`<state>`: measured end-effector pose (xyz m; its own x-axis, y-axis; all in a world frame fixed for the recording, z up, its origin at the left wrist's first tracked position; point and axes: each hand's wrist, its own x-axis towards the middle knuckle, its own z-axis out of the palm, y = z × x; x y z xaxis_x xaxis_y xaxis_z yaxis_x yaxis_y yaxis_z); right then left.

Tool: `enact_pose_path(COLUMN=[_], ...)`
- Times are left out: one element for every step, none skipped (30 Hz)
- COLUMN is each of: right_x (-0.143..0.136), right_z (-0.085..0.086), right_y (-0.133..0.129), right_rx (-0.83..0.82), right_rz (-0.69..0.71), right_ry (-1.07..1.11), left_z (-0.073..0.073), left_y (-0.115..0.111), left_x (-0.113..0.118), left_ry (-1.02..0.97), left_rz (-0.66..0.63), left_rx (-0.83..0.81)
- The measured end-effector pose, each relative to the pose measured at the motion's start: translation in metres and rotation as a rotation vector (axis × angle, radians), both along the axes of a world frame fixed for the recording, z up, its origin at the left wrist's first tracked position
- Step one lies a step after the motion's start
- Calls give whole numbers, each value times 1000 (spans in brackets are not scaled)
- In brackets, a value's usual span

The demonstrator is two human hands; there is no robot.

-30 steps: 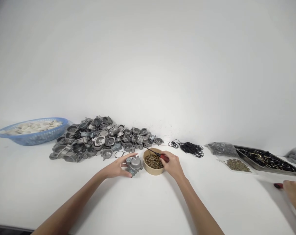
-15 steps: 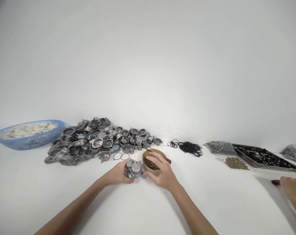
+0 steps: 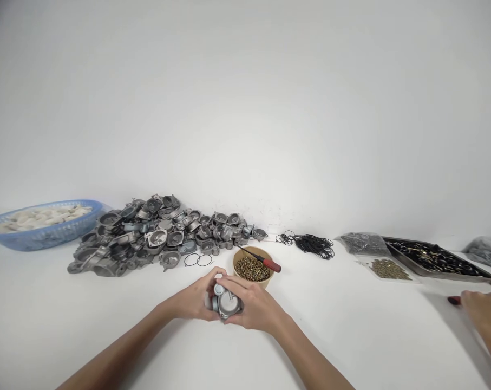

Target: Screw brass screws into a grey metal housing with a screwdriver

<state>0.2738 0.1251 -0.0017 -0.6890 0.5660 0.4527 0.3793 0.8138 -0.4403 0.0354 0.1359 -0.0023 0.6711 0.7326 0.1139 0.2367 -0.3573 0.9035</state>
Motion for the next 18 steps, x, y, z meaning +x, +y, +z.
enact_pose_path(right_x=[0, 0, 1, 5, 10, 18, 29, 42, 58, 76, 95, 115, 135, 154, 171, 186, 199, 209], right_z=[-1, -1, 1, 6, 12, 20, 29, 38, 47, 53, 58, 59, 58, 55, 50, 45, 39, 34], right_y=[0, 0, 1, 1, 2, 4, 6, 10, 14, 18, 24, 29, 35, 40, 45, 49, 52, 54], right_rx=[24, 46, 59, 70, 68, 62, 83, 89, 85, 85, 95, 104, 109, 117, 92, 66, 31, -9], right_rz=[6, 8, 4, -10, -37, -85, -152, -247, -350, -465, -613, -777, -945, -1096, -1202, -1281, -1357, -1414], right_ry=[25, 53, 82, 117, 157, 201, 261, 336, 410, 486, 539, 561, 540, 481, 407, 354, 327, 302], left_z=[0, 1, 2, 4, 5, 7, 8, 9, 10, 10, 11, 10, 10, 9, 8, 8, 7, 6], left_y=[0, 0, 0, 1, 1, 2, 3, 4, 4, 5, 5, 5, 6, 6, 6, 6, 6, 5], left_x=[0, -1, -1, -2, -3, -5, -6, -8, -9, -10, -11, -11, -10, -9, -9, -8, -7, -7], left_ry=[-18, -28, -22, 2, 39, 83, 131, 174, 205, 224, 238, 253, 268, 284, 299, 310, 317, 320], left_rz=[-24, -37, -32, -9, 27, 70, 109, 140, 159, 165, 164, 159, 155, 152, 149, 146, 144, 143], left_rx=[-14, -8, 19, 60, 105, 144, 166, 171, 161, 146, 136, 135, 143, 157, 172, 185, 193, 196])
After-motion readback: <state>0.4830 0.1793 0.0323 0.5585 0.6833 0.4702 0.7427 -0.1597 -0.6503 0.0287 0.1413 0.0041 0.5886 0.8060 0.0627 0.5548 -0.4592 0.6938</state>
